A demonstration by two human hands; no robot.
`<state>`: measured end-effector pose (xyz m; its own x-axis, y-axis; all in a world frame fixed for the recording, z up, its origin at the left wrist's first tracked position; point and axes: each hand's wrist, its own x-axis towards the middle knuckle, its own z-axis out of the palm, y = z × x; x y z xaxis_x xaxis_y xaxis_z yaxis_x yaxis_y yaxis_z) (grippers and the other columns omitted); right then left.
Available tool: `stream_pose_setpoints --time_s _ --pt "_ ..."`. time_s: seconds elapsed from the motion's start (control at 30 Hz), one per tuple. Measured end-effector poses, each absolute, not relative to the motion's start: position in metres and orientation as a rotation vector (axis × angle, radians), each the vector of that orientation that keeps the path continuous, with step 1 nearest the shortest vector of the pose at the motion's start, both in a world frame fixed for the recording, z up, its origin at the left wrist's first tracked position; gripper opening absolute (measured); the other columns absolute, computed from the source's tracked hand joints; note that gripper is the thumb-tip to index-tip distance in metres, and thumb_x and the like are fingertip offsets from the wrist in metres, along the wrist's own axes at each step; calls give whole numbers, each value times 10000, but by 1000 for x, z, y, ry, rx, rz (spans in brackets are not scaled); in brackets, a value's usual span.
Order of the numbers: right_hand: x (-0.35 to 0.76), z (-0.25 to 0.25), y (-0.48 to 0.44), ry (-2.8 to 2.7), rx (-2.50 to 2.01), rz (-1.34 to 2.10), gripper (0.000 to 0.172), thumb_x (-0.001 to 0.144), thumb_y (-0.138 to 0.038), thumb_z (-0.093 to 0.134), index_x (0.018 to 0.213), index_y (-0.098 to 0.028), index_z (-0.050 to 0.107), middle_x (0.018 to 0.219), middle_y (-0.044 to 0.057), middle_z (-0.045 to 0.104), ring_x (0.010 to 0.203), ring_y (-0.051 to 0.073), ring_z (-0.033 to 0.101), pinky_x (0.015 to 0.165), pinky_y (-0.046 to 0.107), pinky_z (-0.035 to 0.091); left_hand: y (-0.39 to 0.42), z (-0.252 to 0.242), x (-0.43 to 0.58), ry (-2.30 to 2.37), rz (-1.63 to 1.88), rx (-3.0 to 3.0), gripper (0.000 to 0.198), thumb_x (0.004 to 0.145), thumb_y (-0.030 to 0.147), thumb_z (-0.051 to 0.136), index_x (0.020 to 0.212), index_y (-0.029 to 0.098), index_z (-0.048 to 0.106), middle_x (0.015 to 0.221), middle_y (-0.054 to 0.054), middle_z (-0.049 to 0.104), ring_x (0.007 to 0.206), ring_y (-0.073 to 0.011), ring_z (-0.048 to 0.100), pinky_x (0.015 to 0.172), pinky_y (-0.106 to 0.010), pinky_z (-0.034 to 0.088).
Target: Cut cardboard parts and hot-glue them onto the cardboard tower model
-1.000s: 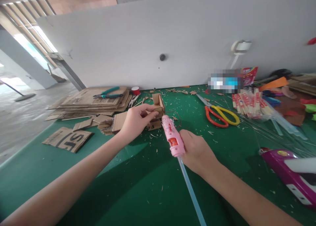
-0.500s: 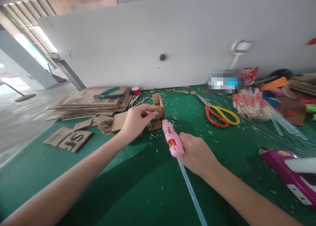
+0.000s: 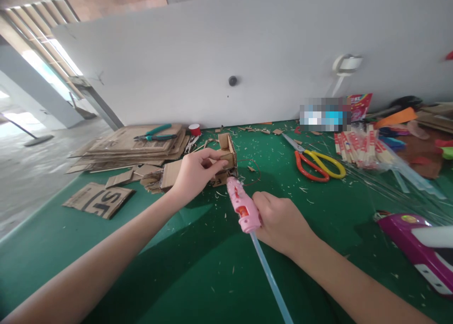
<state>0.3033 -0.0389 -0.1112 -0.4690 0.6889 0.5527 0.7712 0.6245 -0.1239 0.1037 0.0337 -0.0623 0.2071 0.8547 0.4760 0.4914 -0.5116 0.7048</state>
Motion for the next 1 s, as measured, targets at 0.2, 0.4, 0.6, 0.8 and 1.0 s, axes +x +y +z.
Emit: stream_pose_setpoints --time_s 0.2,0.4,0.6,0.8,1.0 --pt "299 -110 -37 -2299 -1135 -188 121 792 -194 398 733 -161 498 631 35 522 516 141 500 444 255 309 31 -62 105 1293 1245 2109 85 768 274 630 750 191 633 516 62 547 442 -69 441 467 -209 335" --pt "301 -112 -35 -2302 -1136 -196 113 819 -215 413 751 -167 489 646 32 524 515 132 485 449 254 283 31 -62 106 1281 1247 2113 73 766 255 632 739 188 620 500 69 520 430 -62 417 462 -202 322" --pt "306 -113 -33 -2318 -1129 -311 156 841 -220 391 704 -179 453 607 22 505 466 119 439 431 261 241 34 -62 106 1287 1234 2100 97 770 276 625 721 194 610 468 72 475 418 -66 390 445 -211 295" --pt "312 -113 -33 -2317 -1135 -301 148 834 -211 395 697 -184 446 594 16 499 458 112 422 431 258 228 34 -60 107 1285 1225 2095 88 766 271 623 725 194 610 471 69 479 416 -66 383 445 -218 293" --pt "304 -112 -33 -2313 -1130 -275 158 834 -256 406 701 -182 451 598 11 503 463 111 432 433 257 228 34 -60 107 1263 1216 2069 86 768 272 622 740 190 618 491 59 491 425 -67 385 436 -217 280"
